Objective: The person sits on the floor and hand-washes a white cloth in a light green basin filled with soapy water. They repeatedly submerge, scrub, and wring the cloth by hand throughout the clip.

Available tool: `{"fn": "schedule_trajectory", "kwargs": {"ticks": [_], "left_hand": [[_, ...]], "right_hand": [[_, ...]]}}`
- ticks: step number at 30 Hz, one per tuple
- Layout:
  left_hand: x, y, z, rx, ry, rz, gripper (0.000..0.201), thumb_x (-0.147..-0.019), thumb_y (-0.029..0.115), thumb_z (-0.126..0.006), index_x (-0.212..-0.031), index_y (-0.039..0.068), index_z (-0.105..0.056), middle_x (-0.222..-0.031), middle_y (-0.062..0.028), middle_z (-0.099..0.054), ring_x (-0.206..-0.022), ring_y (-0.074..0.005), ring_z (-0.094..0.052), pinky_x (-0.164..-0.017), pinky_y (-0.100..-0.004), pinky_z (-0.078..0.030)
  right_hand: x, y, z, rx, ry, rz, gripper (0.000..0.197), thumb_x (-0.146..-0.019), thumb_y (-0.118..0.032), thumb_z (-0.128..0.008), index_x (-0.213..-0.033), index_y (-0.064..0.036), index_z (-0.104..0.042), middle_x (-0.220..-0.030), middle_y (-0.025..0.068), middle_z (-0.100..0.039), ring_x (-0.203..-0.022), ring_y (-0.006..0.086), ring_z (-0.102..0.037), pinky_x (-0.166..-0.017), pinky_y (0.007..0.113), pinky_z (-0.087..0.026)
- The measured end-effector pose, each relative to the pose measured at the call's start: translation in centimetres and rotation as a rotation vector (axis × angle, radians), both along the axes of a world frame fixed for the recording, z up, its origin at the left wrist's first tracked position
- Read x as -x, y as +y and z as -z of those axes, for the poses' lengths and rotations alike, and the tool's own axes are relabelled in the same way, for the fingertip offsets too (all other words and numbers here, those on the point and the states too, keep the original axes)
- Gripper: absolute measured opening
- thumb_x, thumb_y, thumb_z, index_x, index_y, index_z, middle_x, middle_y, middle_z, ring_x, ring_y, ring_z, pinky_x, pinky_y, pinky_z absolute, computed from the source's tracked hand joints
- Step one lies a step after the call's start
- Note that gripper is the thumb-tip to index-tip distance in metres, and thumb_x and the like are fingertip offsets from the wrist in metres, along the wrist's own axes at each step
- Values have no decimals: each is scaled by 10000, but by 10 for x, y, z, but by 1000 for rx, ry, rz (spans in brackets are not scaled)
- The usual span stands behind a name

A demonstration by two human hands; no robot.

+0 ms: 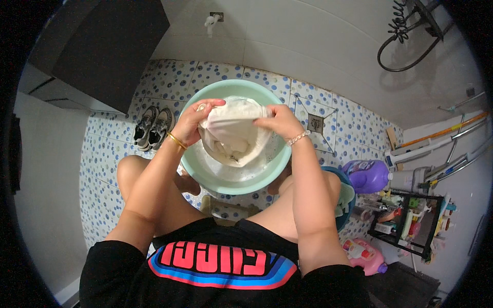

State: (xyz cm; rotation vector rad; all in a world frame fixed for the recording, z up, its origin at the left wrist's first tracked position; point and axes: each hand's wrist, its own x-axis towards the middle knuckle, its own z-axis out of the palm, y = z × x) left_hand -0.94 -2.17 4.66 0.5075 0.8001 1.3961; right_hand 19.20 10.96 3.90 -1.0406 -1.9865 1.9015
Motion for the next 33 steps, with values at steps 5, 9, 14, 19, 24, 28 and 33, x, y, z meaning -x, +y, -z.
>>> {"fn": "schedule_trajectory", "kwargs": {"ticks": [5,9,14,19,24,28,33], "left_hand": [[-4,22,84,274,319,-110,249,-838,220,-521,-934,-7,-554,-824,-63,-578,-714,-129,-550,-622,-241,-460],[-24,23,83,412,463,-175,347,-846,341,-495,-883,-3,-516,-735,-39,-547,-623,-102,-493,-576,-259,-422],[-66,24,33,536,36,-395,376,-863,391,-443,-723,48,-506,-650,-18,-501,-579,-106,-459,-526,-272,-402],[-50,24,59,437,-132,-387,356,-858,384,-455,-756,51,-527,-663,-14,-484,-571,-119,-419,-521,-281,-361],[-48,29,86,342,-185,-258,326,-851,403,-454,-865,86,-531,-781,-31,-539,-657,-148,-503,-590,-269,-415],[-50,32,66,441,-135,-240,404,-850,399,-458,-1012,32,-513,-911,-66,-568,-772,-156,-557,-693,-287,-449],[-47,29,41,275,-143,-161,357,-833,351,-519,-887,-1,-538,-772,-48,-556,-632,-121,-517,-581,-259,-433]], "right_hand": [[44,-36,48,-112,283,466,200,-718,-49,-502,-912,-45,-550,-761,103,-583,-709,156,-560,-639,281,-450],[63,-104,9,-966,125,-13,172,-749,-213,-571,-798,-51,-544,-683,153,-567,-610,306,-567,-560,361,-457],[71,-52,16,-1000,-169,374,331,-852,-258,-452,-610,-38,-499,-558,169,-517,-505,324,-527,-453,384,-409],[76,-91,13,-1129,-41,254,269,-846,-221,-451,-658,-39,-516,-567,139,-535,-512,305,-539,-463,389,-426],[71,-75,13,-1150,-7,236,264,-835,-220,-472,-636,-47,-503,-564,141,-524,-510,291,-535,-460,370,-417],[71,-68,17,-1201,-105,259,295,-826,-221,-482,-587,-48,-476,-543,136,-518,-501,297,-535,-451,377,-420],[56,-33,8,-475,-3,497,373,-847,-328,-485,-617,-39,-533,-482,89,-485,-428,173,-497,-447,318,-411]]}}
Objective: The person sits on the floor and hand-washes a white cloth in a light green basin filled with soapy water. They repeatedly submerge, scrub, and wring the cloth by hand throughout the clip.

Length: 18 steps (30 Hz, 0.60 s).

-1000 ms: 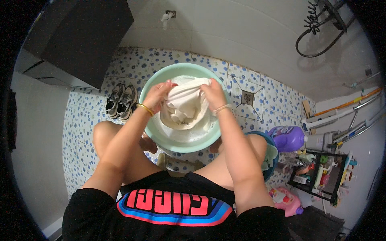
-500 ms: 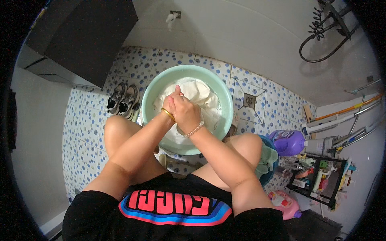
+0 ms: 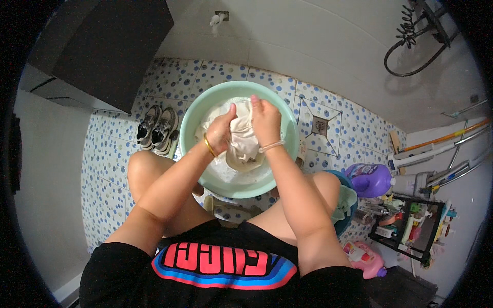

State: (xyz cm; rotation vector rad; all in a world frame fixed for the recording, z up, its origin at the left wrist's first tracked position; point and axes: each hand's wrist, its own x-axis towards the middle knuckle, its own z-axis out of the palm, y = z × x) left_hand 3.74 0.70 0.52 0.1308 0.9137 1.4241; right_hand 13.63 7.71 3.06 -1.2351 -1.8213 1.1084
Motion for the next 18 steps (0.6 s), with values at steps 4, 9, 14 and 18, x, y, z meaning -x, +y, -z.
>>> {"fn": "schedule_trajectory", "kwargs": {"ticks": [4,9,14,18], "left_hand": [[26,-8,5,-145,150,151,160,-785,170,-609,-755,45,-513,-760,-26,-550,-654,-99,-542,-610,-240,-469],[23,-17,-12,-201,54,131,115,-775,55,-597,-848,-6,-533,-831,-71,-565,-730,-129,-554,-674,-265,-483],[27,-11,1,-163,159,76,212,-842,148,-513,-937,-40,-536,-858,-118,-575,-743,-158,-564,-675,-276,-475],[37,-9,-5,-46,221,-53,305,-857,271,-492,-851,-31,-534,-802,-112,-574,-703,-152,-561,-623,-275,-468]], "right_hand": [[-16,11,-2,636,508,-49,344,-802,-333,-574,-789,11,-565,-697,43,-569,-602,97,-509,-552,227,-419],[-26,13,10,597,450,-146,350,-772,-322,-617,-818,20,-558,-728,35,-564,-631,79,-496,-576,208,-409],[-22,14,20,458,299,-184,312,-760,-315,-635,-741,-9,-576,-685,3,-548,-604,60,-469,-545,197,-391],[-31,15,25,324,28,-507,298,-713,-263,-682,-742,16,-581,-708,27,-584,-615,88,-508,-564,230,-412]]}}
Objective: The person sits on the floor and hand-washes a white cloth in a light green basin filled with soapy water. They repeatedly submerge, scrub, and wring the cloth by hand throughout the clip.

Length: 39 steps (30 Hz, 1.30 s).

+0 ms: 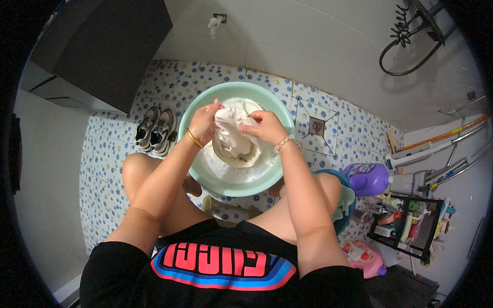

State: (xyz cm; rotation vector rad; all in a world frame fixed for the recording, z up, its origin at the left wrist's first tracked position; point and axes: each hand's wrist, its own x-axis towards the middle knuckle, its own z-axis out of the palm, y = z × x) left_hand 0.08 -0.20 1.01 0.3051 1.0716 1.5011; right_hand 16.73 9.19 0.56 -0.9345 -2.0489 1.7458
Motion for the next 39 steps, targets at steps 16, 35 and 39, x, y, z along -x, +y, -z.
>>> {"fn": "schedule_trajectory", "kwargs": {"ticks": [16,35,39], "left_hand": [[-23,1,40,-28,-248,-34,167,-858,191,-484,-836,30,-525,-734,-13,-521,-611,-105,-482,-545,-252,-407],[-5,3,-4,94,1023,392,351,-856,272,-454,-713,-33,-550,-689,-66,-577,-591,-135,-505,-535,-278,-407],[-4,-4,-9,-278,883,243,332,-770,314,-592,-746,-17,-579,-641,-70,-568,-556,-121,-508,-528,-266,-401]], "right_hand": [[46,-76,-24,-863,97,132,271,-829,-264,-499,-839,6,-505,-648,189,-543,-582,366,-531,-523,400,-431],[25,2,-13,-54,-73,348,394,-878,-284,-435,-640,19,-517,-534,74,-497,-497,162,-433,-516,310,-384],[23,-5,-18,80,138,234,364,-870,-364,-443,-828,-7,-494,-716,41,-527,-647,96,-445,-623,243,-389]]}}
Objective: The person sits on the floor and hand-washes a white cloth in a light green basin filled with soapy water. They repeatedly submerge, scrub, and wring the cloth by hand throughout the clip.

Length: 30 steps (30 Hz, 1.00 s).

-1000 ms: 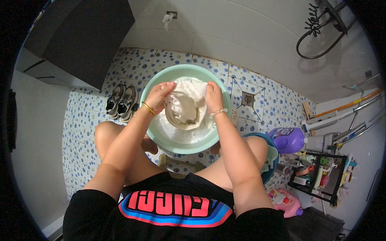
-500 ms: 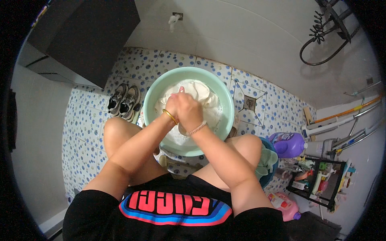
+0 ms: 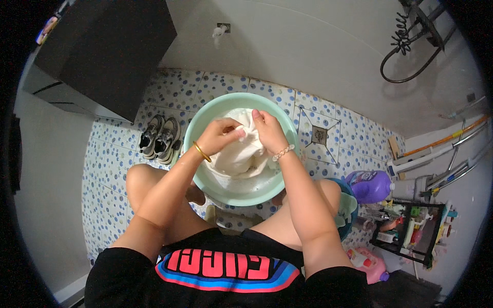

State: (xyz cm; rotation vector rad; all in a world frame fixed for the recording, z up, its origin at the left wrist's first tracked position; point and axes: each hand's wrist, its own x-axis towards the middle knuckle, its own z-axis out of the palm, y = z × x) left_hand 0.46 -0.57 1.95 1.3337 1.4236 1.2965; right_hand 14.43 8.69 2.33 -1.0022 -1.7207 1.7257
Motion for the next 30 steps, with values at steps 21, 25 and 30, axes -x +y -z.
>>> {"fn": "schedule_trajectory", "kwargs": {"ticks": [21,25,30], "left_hand": [[25,-22,-41,-149,-111,-309,90,-833,97,-503,-813,31,-445,-807,-32,-527,-743,-88,-490,-683,-216,-408],[10,-29,-44,-164,-139,-384,96,-824,73,-499,-891,8,-475,-755,-18,-515,-693,-70,-474,-633,-197,-410],[-13,-26,-42,-64,-319,-327,194,-856,88,-469,-1005,-15,-537,-850,-11,-543,-758,-71,-496,-694,-200,-415]], "right_hand": [[-33,-38,-1,-774,-263,189,223,-618,1,-568,-841,11,-567,-952,158,-541,-891,316,-517,-800,358,-414],[-49,-24,-21,-315,-25,92,179,-625,58,-508,-792,19,-558,-811,101,-574,-703,201,-552,-622,251,-446],[-58,-19,-51,367,440,61,253,-611,91,-389,-811,49,-538,-778,89,-559,-659,134,-536,-585,216,-442]]}}
